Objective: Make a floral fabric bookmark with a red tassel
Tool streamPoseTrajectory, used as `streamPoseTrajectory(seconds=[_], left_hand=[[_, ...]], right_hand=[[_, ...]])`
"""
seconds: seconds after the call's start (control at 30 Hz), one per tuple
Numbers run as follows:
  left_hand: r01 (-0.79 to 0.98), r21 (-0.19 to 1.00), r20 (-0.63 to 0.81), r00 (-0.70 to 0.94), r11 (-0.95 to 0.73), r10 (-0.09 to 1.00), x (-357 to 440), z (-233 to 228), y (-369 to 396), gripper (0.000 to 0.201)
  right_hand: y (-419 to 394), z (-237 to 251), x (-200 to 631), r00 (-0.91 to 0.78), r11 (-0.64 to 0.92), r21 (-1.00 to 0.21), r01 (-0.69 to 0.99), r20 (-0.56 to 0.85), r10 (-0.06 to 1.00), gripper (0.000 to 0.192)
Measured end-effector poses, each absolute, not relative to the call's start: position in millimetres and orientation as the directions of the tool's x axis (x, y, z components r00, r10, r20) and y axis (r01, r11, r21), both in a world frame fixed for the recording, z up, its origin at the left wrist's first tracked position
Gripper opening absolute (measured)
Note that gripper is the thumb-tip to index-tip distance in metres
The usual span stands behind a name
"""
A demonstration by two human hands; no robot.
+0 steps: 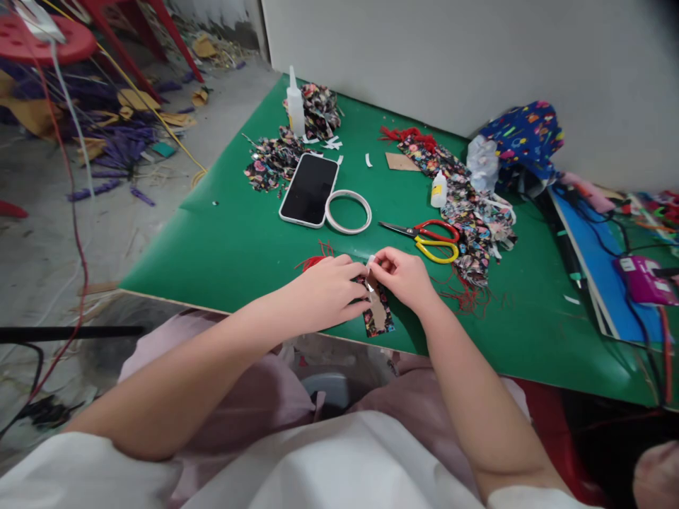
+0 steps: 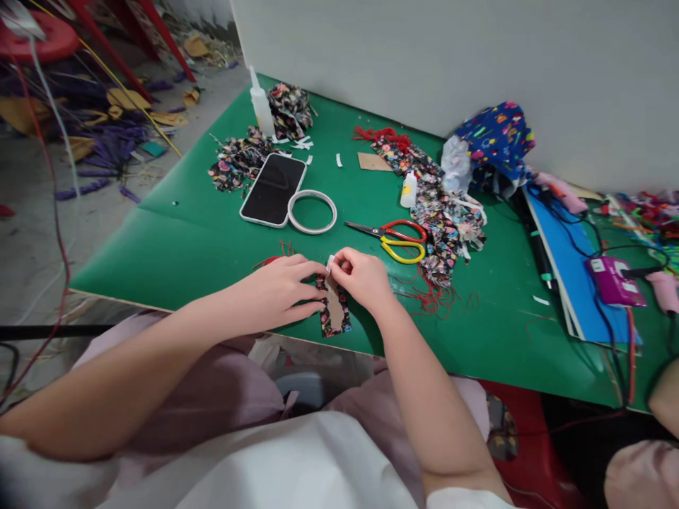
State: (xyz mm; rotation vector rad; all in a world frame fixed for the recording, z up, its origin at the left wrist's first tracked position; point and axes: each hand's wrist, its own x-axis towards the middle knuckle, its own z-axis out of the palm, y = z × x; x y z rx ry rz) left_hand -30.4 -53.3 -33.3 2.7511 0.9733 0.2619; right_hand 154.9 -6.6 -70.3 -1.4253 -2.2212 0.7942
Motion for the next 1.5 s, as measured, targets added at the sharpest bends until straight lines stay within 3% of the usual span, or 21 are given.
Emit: streamPoseTrajectory(seconds=[0.23, 0.47, 0.7, 0.9, 1.03, 1.23, 1.33, 1.4, 1.5], left_hand=[[0.639, 0.271, 0.033, 0.741, -0.720, 0.670, -27, -30, -53, 0.030], [0.619, 0.198, 0.088, 0.761, -0.760, 0.642, -28, -33, -53, 0.031], [0.613, 0.241, 0.104, 0.754, -0.752, 0.648, -29, -36, -53, 0.032], [0.639, 0.336, 0.084, 0.711, -0.692, 0.698, -28, -40, -51, 0.034], [0.599, 0.482, 0.147, 0.664, -0.639, 0.733, -31, -41, -48, 0.030], [0.667, 0.658, 0.169, 0.322, -0.350, 0.932, -37, -26, -36, 0.028], [0.603, 0.747, 0.108, 0.304, -0.279, 0.947, -31, -24, -31, 0.033], [0.586, 0.749, 0.134, 0.325, -0.311, 0.936, -26, -26, -30, 0.034], [0.620, 0.660, 0.274, 0.327, -0.424, 0.904, -19, -31, -30, 0.031]], right_hand=[[-7, -70, 154, -0.410, 0.342, -0.599, 0.724, 0.025, 0.912, 0.015], [-6, -70, 155, -0.424, 0.336, -0.634, 0.697, 0.013, 0.906, 0.013], [-6, -66, 157, -0.443, 0.309, -0.699, 0.645, -0.012, 0.897, 0.012], [-3, -67, 158, -0.396, 0.231, -0.800, 0.554, -0.009, 0.918, 0.013], [-3, -65, 157, -0.323, 0.171, -0.852, 0.494, 0.002, 0.946, 0.013], [-10, -57, 154, -0.328, 0.180, -0.877, 0.445, 0.027, 0.944, 0.014], [-13, -54, 154, -0.334, 0.196, -0.888, 0.416, 0.051, 0.941, 0.014], [-13, -54, 155, -0.320, 0.204, -0.887, 0.415, 0.067, 0.945, 0.014], [-13, -55, 156, -0.311, 0.205, -0.893, 0.400, 0.078, 0.947, 0.015]])
